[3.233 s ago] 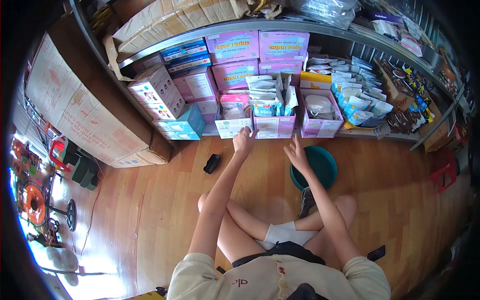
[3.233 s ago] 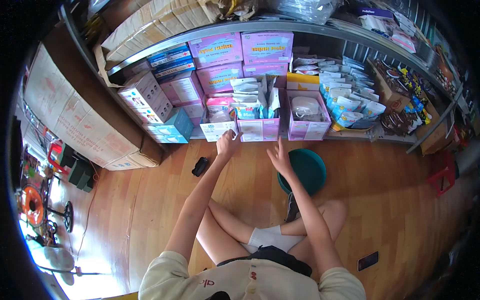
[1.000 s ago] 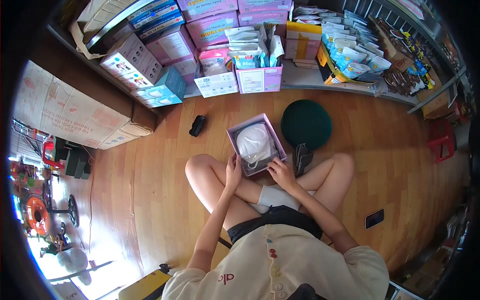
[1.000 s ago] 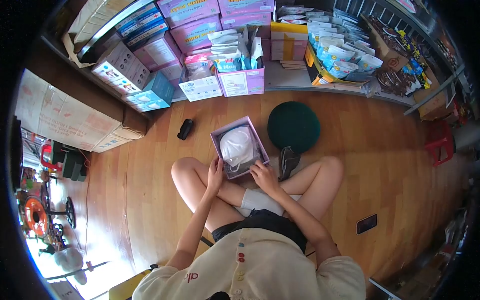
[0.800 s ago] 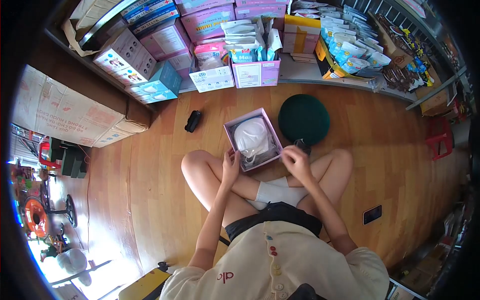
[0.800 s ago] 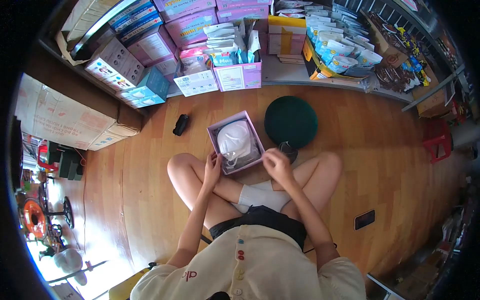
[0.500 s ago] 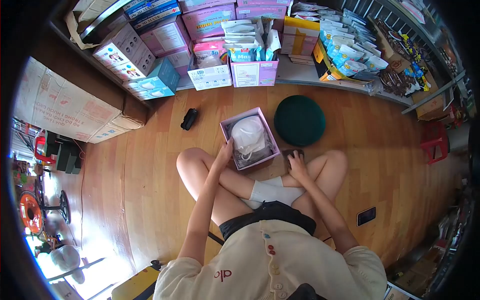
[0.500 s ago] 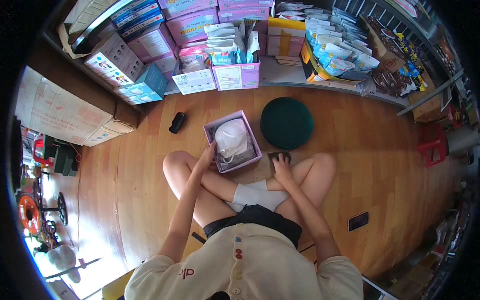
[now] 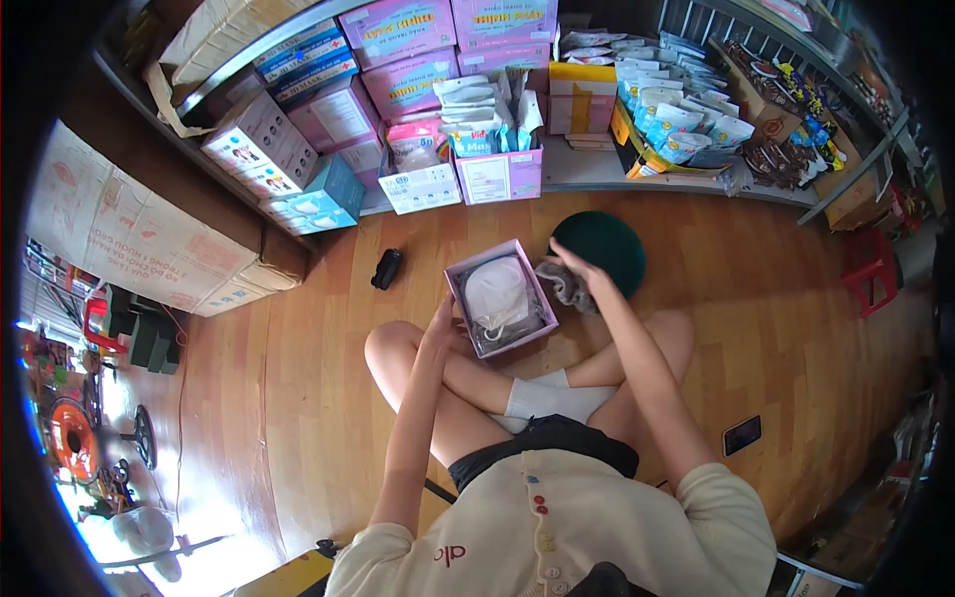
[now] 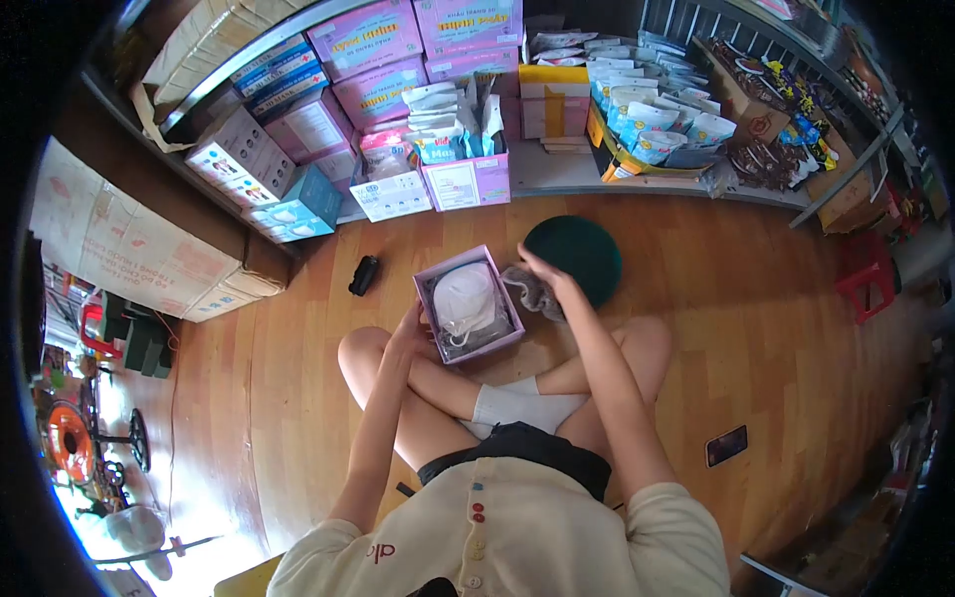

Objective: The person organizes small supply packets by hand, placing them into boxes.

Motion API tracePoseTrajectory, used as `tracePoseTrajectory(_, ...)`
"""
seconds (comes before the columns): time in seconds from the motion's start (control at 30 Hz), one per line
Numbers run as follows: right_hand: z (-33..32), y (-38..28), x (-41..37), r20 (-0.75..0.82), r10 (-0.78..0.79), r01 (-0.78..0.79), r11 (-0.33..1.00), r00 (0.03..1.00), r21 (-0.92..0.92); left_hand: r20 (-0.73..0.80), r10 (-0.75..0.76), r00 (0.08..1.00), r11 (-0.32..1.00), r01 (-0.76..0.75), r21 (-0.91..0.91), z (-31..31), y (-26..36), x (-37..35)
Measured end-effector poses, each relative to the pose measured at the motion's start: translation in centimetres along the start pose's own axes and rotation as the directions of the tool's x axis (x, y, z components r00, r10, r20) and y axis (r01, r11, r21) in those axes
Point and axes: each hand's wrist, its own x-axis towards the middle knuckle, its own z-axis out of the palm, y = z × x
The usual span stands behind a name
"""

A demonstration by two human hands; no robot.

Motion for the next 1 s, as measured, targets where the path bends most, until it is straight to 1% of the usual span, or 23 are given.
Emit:
tracePoseTrajectory(0.03,0.7,-0.4,0.8,0.01,-0.007,0.007,1.0,1.0,-0.012,0.003,0.014,1.0,1.0,-0.014,0.005,0.6,0.0,-0.6)
tracePoseTrajectory(0.07,1.5,-0.7,1.6,0.022,-0.013,0.014,1.0,1.0,-0.026,-0.039,0.107,0.993,0.991,-0.104,0.085,1.4,-0.3,-1.1)
tracePoseTrajectory(0.1,2.5,-1.5,0.9,-0.025,-0.004,-0.002,0.977,1.0,-0.214,-0.076,0.201,0.977,0.969,-0.187,0.164,2.2,-0.1,-1.9)
tracePoseTrajectory(0.13,2.5,-1.6,0.7,-0.08,-0.109,0.08,0.95,0.991,-0.301,-0.074,0.21,0.975,0.967,-0.196,0.163,2.9,0.6,-3.1)
tracePoseTrajectory(0.2,3.0,-2.4,-2.3,-0.18,-0.316,0.19,0.845,0.931,-0.5,0.074,0.193,0.978,0.953,-0.205,0.222,5.0,1.4,-5.5)
tracePoseTrajectory(0.23,2.1,-2.5,-3.4,-0.266,-0.435,0.251,0.816,0.86,-0.522,0.092,0.179,0.98,0.967,-0.192,0.167,7.1,2.1,-6.8)
tracePoseTrajectory(0.27,1.2,-2.9,-5.4,-0.346,-0.539,0.3,0.78,0.768,-0.549,0.181,0.221,0.958,0.952,-0.252,0.172,8.9,2.4,-7.1)
tracePoseTrajectory(0.33,-0.3,-5.4,-12.9,-0.276,-0.52,0.395,0.826,0.808,-0.401,0.311,0.291,0.905,0.914,-0.359,0.189,13.8,3.3,-8.5)
tracePoseTrajectory(0.4,-1.6,-6.6,-19.7,-0.389,-0.426,0.382,0.905,0.817,-0.189,0.433,0.386,0.815,0.832,-0.51,0.218,20.7,5.2,-11.2)
tracePoseTrajectory(0.43,0.0,-7.5,-23.5,-0.462,-0.43,0.408,0.9,0.776,-0.152,0.508,0.439,0.741,0.766,-0.604,0.219,23.6,6.3,-11.5)
tracePoseTrajectory(0.47,1.0,-7.8,-26.1,-0.533,-0.429,0.439,0.891,0.73,-0.117,0.629,0.308,0.714,0.753,-0.587,0.297,25.6,8.1,-9.7)
tracePoseTrajectory(0.5,0.5,-7.3,-26.0,-0.574,-0.54,0.604,0.791,0.615,-0.096,0.563,0.335,0.756,0.777,-0.559,0.288,28.7,9.1,-9.4)
tracePoseTrajectory(0.53,1.0,-6.9,-25.8,-0.58,-0.541,0.605,0.789,0.608,-0.102,0.682,0.316,0.659,0.736,-0.625,0.262,30.8,10.4,-9.1)
tracePoseTrajectory(0.6,2.3,-6.3,-25.1,-0.542,-0.819,0.821,0.435,0.19,-0.369,0.664,0.368,0.651,0.702,-0.663,0.261,33.3,11.9,-9.8)
tracePoseTrajectory(0.67,-4.4,-1.2,-19.9,-0.517,-0.849,0.782,0.396,0.111,-0.482,0.751,0.325,0.574,0.585,-0.746,0.317,33.0,13.6,-7.7)
tracePoseTrajectory(0.7,-4.2,-0.2,-18.6,-0.499,-0.866,0.762,0.351,0.043,-0.543,0.775,0.31,0.551,0.503,-0.787,0.358,32.2,13.6,-8.4)
tracePoseTrajectory(0.73,-4.9,1.3,-17.4,-0.405,-0.913,0.586,0.352,0.044,-0.73,0.773,0.344,0.533,0.533,-0.789,0.307,31.0,13.3,-4.7)
tracePoseTrajectory(0.77,-5.4,2.4,-15.7,-0.383,-0.92,0.58,0.36,0.089,-0.731,0.775,0.427,0.466,0.405,-0.865,0.297,29.9,12.2,-1.9)
tracePoseTrajectory(0.8,-4.9,3.4,-14.2,-0.421,-0.901,0.695,0.369,0.104,-0.618,0.773,0.502,0.389,0.266,-0.919,0.29,28.5,10.7,0.5)
tracePoseTrajectory(0.87,-5.3,5.7,-11.2,-0.508,-0.845,0.631,0.488,0.169,-0.603,0.779,0.537,0.322,0.24,-0.944,0.225,25.6,7.6,5.2)
tracePoseTrajectory(0.9,-5.8,7.2,-10.0,-0.502,-0.847,0.636,0.486,0.174,-0.6,0.775,0.543,0.324,0.236,-0.944,0.23,24.4,5.9,6.9)
tracePoseTrajectory(0.97,-6.7,9.1,-8.4,-0.433,-0.896,0.675,0.378,0.096,-0.634,0.772,0.6,0.207,0.14,-0.978,0.154,23.1,3.5,8.8)
tracePoseTrajectory(1.0,-6.7,8.9,-8.6,-0.435,-0.895,0.677,0.381,0.099,-0.63,0.771,0.6,0.212,0.141,-0.977,0.159,22.7,3.4,8.9)
